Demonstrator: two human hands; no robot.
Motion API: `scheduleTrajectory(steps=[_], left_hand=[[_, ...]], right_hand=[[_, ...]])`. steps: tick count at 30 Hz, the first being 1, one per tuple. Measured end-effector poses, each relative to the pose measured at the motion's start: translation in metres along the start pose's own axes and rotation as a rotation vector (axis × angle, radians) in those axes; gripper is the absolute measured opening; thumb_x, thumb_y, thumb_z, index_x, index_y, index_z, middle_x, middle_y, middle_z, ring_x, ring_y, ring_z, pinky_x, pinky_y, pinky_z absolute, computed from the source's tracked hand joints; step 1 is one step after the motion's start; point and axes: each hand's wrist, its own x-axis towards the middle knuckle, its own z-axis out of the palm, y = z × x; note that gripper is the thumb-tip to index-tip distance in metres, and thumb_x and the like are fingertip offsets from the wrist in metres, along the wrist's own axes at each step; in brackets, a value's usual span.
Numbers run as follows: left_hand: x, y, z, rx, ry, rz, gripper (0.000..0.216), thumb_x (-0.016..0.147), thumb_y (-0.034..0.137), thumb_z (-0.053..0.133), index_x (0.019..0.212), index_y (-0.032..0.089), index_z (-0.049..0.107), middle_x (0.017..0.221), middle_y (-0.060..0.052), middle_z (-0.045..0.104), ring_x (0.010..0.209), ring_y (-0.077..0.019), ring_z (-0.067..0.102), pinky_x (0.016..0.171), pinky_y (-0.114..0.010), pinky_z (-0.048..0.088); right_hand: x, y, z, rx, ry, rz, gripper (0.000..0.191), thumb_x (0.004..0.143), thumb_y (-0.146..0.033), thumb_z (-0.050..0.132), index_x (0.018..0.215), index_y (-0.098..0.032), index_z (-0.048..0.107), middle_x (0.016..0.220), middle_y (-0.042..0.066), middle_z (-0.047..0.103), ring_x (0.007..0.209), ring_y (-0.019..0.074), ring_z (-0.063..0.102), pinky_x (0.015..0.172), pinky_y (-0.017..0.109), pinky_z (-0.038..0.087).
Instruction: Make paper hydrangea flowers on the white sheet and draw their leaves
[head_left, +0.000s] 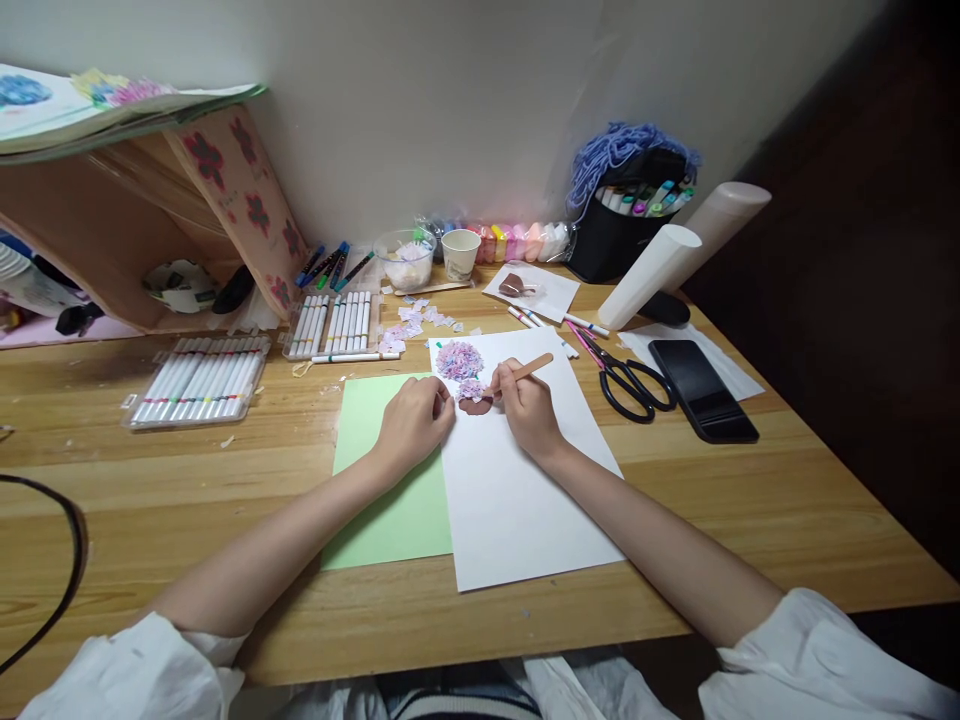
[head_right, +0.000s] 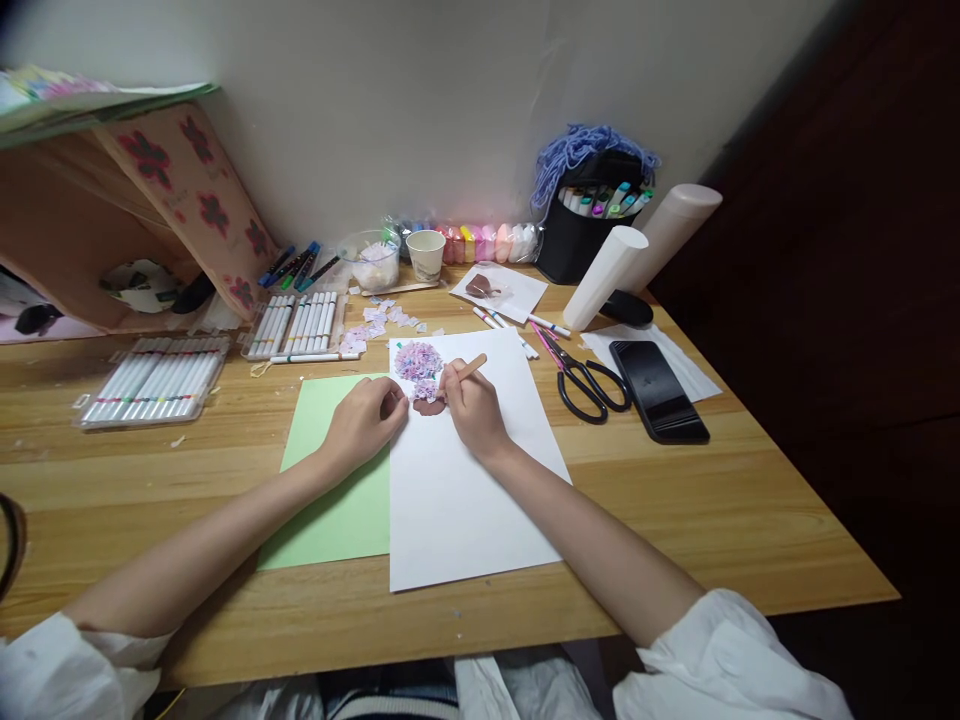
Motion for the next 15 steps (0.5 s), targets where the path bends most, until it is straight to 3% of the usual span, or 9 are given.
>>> scheduleTrajectory(steps=[15], left_hand=[[-0.0002,0.0002,0.0009,0.011,0.002,0.007,0.009,0.085,0.023,0.051,0.076,0.021,0.051,0.071,-0.002,0.061,0.074,-0.0205,0.055,0.058,-0.031,0.036]], right_hand=[[0.0002,0.0019,0.0009,-0.033,-0.005,0.013,0.037,0.098,-0.042,0.029,0.072,-0.022,0.046,0.063,0.000,0.056,0.061,0.0158,0.057,0.061,0.027,0.042]])
